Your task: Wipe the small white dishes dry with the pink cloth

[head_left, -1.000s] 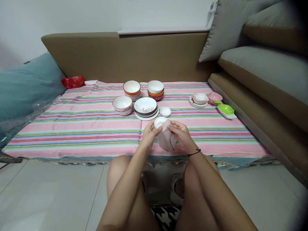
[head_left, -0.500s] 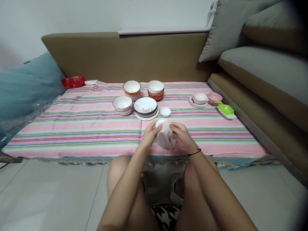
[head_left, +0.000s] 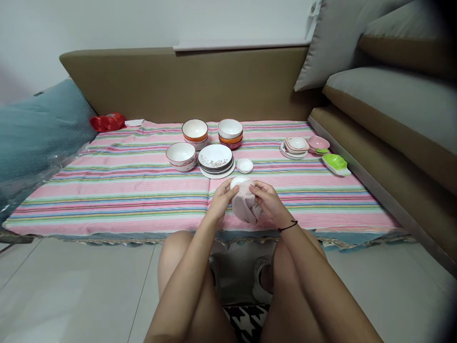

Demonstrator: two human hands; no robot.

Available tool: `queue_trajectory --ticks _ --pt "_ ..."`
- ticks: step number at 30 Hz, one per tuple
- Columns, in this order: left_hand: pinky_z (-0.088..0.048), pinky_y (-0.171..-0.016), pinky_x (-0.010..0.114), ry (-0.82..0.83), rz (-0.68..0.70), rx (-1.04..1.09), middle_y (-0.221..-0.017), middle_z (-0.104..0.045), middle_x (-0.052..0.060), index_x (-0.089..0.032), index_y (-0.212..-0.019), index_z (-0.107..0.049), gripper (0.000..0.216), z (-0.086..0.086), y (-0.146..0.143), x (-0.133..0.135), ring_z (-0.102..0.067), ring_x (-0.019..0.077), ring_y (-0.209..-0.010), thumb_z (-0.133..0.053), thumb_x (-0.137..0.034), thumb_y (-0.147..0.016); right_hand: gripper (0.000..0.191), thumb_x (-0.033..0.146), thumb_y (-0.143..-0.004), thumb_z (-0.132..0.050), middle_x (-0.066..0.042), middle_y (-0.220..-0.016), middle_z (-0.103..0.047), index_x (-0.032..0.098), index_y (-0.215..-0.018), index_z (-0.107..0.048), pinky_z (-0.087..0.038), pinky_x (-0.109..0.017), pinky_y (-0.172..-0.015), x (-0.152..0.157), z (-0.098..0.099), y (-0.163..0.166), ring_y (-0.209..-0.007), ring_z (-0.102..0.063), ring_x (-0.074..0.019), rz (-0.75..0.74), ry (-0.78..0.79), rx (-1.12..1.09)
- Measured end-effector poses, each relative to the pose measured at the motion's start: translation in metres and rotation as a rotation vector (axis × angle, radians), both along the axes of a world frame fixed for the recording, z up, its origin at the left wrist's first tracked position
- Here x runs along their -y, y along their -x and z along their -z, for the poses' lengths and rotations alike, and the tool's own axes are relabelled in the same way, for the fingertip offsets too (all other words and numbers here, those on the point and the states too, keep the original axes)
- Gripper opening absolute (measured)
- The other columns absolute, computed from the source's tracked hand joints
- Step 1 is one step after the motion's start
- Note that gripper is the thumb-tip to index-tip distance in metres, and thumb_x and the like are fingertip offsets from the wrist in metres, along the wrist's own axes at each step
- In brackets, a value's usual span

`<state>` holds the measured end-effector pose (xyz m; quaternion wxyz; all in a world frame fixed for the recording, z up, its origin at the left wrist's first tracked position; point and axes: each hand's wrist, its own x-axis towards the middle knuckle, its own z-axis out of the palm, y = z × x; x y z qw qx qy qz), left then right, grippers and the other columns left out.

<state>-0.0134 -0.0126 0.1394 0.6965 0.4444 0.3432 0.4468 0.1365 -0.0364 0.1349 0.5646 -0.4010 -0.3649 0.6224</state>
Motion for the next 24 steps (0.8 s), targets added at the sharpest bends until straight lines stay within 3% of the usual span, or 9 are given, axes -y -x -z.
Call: queue_trajectory --ticks 5,11,17,24 --pt "-0.043 -0.064 0.022 0.005 0.025 0.011 -0.094 -0.066 0.006 -0.016 -0.109 -0.063 0.049 -0.0014 0.0013 -0.0009 -0.057 0.0135 -0.073 -0.074 -0.034 -0.065 0.027 0.036 -0.063 -0.076 0.001 -0.074 -0.063 0.019 -0.08 -0.065 -0.043 -0.023 -0.059 -0.0003 -0.0004 -0.0013 -0.063 -0.054 -0.011 0.005 -0.004 -0.012" --pt "-0.046 -0.07 0.023 0.043 -0.025 -0.012 -0.107 -0.063 0.006 -0.022 -0.11 -0.063 0.042 -0.0016 0.003 -0.0017 -0.057 0.0148 -0.086 -0.065 -0.045 -0.074 0.025 0.036 -0.064 -0.075 0.0 -0.079 -0.065 0.021 -0.082 -0.066 -0.044 -0.023 -0.063 0.0 -0.0018 -0.0035 -0.067 -0.056 -0.0114 0.016 -0.028 -0.034" --pt "-0.042 -0.058 0.02 0.079 -0.154 0.005 -0.07 -0.057 -0.001 -0.018 -0.089 -0.063 0.035 -0.0003 0.0032 -0.0044 -0.052 0.0087 -0.062 -0.074 -0.041 -0.064 0.025 0.037 -0.064 -0.075 0.001 -0.078 -0.064 0.022 -0.082 -0.065 -0.045 -0.023 -0.064 0.0004 -0.0021 -0.0042 -0.068 -0.056 -0.0117 0.028 -0.058 0.007" --pt "-0.044 -0.062 0.022 -0.019 -0.198 0.019 -0.074 -0.065 0.001 -0.016 -0.084 -0.062 0.035 -0.0032 0.0038 -0.0039 -0.056 0.0096 -0.064 -0.077 -0.036 -0.06 0.019 0.032 -0.067 -0.074 0.002 -0.073 -0.06 0.021 -0.079 -0.064 -0.042 -0.02 -0.06 0.0001 0.0024 -0.0027 -0.065 -0.053 -0.0095 0.029 -0.069 -0.01"
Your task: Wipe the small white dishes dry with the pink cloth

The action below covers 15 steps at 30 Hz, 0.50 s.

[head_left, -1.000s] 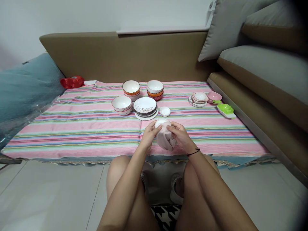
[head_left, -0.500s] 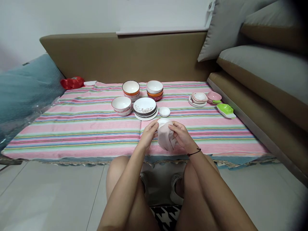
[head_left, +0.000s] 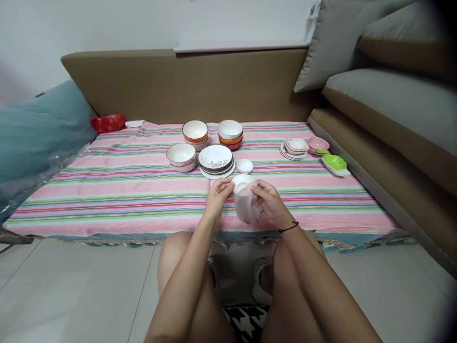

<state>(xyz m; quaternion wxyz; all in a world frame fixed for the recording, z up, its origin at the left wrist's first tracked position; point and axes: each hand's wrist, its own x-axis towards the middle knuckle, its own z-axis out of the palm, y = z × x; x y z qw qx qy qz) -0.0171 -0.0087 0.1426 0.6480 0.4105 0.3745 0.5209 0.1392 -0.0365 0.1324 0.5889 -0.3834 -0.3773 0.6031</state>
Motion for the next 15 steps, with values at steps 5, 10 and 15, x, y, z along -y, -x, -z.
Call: queue_trajectory --ticks 5,10,15 --pt "-0.043 -0.061 0.021 -0.07 0.02 -0.016 -0.075 -0.066 0.001 -0.015 -0.085 -0.064 0.032 0.0016 0.003 -0.0027 -0.055 0.0093 -0.064 -0.076 -0.034 -0.062 0.019 0.031 -0.069 -0.073 0.001 -0.078 -0.059 0.021 -0.081 -0.063 -0.042 -0.021 -0.062 0.0022 0.0013 -0.001 -0.067 -0.052 -0.0097 -0.035 -0.005 0.006" --pt "-0.042 -0.062 0.02 -0.122 0.051 -0.026 -0.077 -0.066 0.002 -0.015 -0.085 -0.066 0.028 -0.0013 0.005 -0.0026 -0.056 0.0091 -0.067 -0.075 -0.031 -0.064 0.022 0.034 -0.069 -0.072 0.0 -0.08 -0.06 0.021 -0.083 -0.061 -0.041 -0.022 -0.061 0.0032 0.0027 -0.0012 -0.066 -0.051 -0.0109 -0.049 0.0 0.034" --pt "-0.042 -0.062 0.02 -0.143 0.068 -0.026 -0.076 -0.066 0.001 -0.016 -0.086 -0.067 0.026 -0.0011 0.006 -0.0037 -0.055 0.0092 -0.067 -0.075 -0.03 -0.065 0.02 0.034 -0.069 -0.072 0.003 -0.068 -0.054 0.019 -0.075 -0.06 -0.035 -0.021 -0.055 0.0037 0.0029 -0.0008 -0.059 -0.045 -0.0085 -0.043 -0.002 0.023"
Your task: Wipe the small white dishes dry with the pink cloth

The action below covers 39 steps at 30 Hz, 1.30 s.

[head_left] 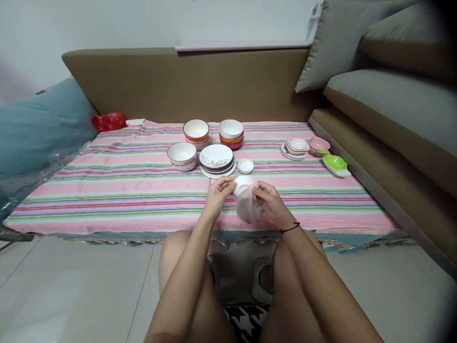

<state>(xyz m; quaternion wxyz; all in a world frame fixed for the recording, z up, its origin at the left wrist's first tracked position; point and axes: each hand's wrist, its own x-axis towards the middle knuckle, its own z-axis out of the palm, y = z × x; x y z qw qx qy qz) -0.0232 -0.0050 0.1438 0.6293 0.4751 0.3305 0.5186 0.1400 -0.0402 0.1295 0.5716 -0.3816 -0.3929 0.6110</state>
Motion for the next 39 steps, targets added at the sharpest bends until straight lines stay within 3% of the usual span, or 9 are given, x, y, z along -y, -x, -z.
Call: queue_trajectory --ticks 14,30,39 --pt "-0.041 -0.066 0.021 0.025 0.018 0.023 -0.084 -0.068 0.005 -0.015 -0.089 -0.069 0.027 -0.0001 0.0027 -0.0028 -0.056 0.0111 -0.074 -0.074 -0.029 -0.067 0.027 0.04 -0.067 -0.073 0.003 -0.062 -0.049 0.02 -0.071 -0.056 -0.031 -0.023 -0.05 -0.0023 0.0014 0.0004 -0.053 -0.04 -0.0086 -0.011 0.006 0.046" --pt "-0.039 -0.062 0.024 -0.087 0.131 -0.318 -0.087 -0.069 0.007 -0.015 -0.087 -0.072 0.026 -0.0078 0.004 0.0027 -0.055 0.0151 -0.073 -0.068 -0.034 -0.07 0.03 0.044 -0.066 -0.072 0.003 -0.062 -0.05 0.017 -0.07 -0.058 -0.032 -0.023 -0.051 0.0004 0.0012 0.0017 -0.056 -0.043 -0.0094 -0.048 -0.012 0.273" --pt "-0.041 -0.064 0.023 0.1 0.04 -0.044 -0.086 -0.069 0.005 -0.016 -0.089 -0.072 0.031 0.0003 -0.0018 0.0024 -0.056 0.0131 -0.071 -0.075 -0.032 -0.063 0.028 0.044 -0.068 -0.071 0.001 -0.069 -0.056 0.018 -0.077 -0.064 -0.037 -0.023 -0.055 -0.0043 -0.0015 0.003 -0.06 -0.047 -0.0103 -0.014 -0.013 0.133"
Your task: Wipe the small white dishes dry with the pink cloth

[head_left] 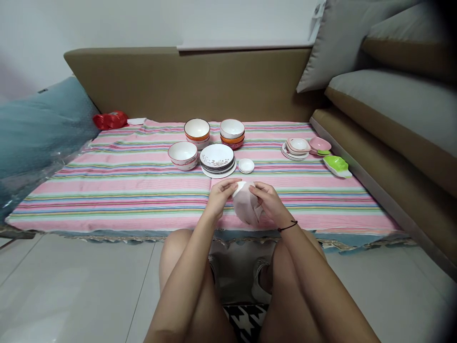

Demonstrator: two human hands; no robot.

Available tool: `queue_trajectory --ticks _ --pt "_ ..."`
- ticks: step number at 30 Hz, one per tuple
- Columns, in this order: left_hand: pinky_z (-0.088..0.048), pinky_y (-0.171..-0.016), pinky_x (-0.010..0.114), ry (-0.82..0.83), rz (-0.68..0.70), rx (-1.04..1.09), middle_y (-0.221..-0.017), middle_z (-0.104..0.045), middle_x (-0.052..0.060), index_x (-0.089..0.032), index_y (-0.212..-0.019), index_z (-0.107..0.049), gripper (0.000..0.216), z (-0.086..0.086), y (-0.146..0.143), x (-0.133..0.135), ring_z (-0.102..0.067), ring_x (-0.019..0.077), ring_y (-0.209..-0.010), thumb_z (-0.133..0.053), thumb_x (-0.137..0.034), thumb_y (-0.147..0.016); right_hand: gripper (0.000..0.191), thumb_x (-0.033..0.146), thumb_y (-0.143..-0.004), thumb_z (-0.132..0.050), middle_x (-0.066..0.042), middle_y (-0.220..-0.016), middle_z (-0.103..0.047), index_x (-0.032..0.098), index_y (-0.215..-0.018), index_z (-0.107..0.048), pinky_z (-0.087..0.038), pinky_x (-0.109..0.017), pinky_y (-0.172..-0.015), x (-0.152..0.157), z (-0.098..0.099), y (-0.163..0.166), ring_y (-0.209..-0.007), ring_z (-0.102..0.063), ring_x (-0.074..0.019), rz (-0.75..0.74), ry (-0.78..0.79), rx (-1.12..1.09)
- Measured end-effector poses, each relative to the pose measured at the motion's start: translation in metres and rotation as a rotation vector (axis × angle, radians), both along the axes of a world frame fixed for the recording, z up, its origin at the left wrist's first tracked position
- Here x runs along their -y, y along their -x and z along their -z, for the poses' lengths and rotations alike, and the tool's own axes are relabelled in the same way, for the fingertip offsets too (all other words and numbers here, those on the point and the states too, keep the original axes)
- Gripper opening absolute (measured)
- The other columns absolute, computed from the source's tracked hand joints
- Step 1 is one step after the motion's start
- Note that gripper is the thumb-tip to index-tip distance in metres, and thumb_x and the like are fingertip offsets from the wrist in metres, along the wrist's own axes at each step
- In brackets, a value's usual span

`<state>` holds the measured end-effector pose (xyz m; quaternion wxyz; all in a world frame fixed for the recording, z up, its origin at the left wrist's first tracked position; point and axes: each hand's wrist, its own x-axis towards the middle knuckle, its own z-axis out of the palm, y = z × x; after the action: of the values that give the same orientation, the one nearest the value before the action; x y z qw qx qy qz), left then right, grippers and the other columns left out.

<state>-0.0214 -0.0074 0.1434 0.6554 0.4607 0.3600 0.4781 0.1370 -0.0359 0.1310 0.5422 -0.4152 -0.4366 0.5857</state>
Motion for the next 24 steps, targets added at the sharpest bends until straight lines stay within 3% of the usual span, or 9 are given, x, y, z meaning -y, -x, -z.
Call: queue_trajectory --ticks 5,10,18,24 --pt "-0.042 -0.06 0.022 0.117 -0.03 0.11 -0.083 -0.069 0.005 -0.016 -0.09 -0.071 0.035 0.002 -0.001 -0.002 -0.056 0.011 -0.067 -0.077 -0.032 -0.06 0.032 0.047 -0.066 -0.072 -0.002 -0.078 -0.062 0.02 -0.082 -0.067 -0.042 -0.025 -0.06 -0.002 -0.002 0.0 -0.067 -0.052 -0.0136 0.018 0.059 -0.083" --pt "-0.043 -0.062 0.021 0.065 -0.002 0.089 -0.085 -0.069 0.005 -0.017 -0.09 -0.071 0.033 0.003 0.0 -0.002 -0.056 0.0114 -0.069 -0.076 -0.032 -0.062 0.029 0.045 -0.065 -0.073 -0.001 -0.071 -0.059 0.019 -0.076 -0.067 -0.039 -0.023 -0.056 -0.002 -0.004 -0.002 -0.063 -0.049 -0.0116 0.017 0.056 -0.108" --pt "-0.043 -0.07 0.026 -0.127 0.112 -0.167 -0.086 -0.069 0.007 -0.015 -0.085 -0.072 0.023 0.011 -0.001 -0.002 -0.058 0.0159 -0.076 -0.073 -0.028 -0.066 0.041 0.049 -0.068 -0.069 0.004 -0.054 -0.04 0.016 -0.053 -0.051 -0.026 -0.023 -0.048 0.001 -0.004 -0.004 -0.052 -0.034 -0.0078 0.024 -0.006 0.221" --pt "-0.045 -0.069 0.025 0.033 0.005 -0.004 -0.09 -0.069 0.006 -0.016 -0.087 -0.072 0.03 0.011 -0.005 -0.001 -0.059 0.0148 -0.077 -0.077 -0.03 -0.06 0.03 0.046 -0.072 -0.067 0.002 -0.065 -0.052 0.018 -0.069 -0.061 -0.033 -0.022 -0.054 -0.003 -0.001 -0.004 -0.06 -0.043 -0.0097 0.01 -0.013 0.121"
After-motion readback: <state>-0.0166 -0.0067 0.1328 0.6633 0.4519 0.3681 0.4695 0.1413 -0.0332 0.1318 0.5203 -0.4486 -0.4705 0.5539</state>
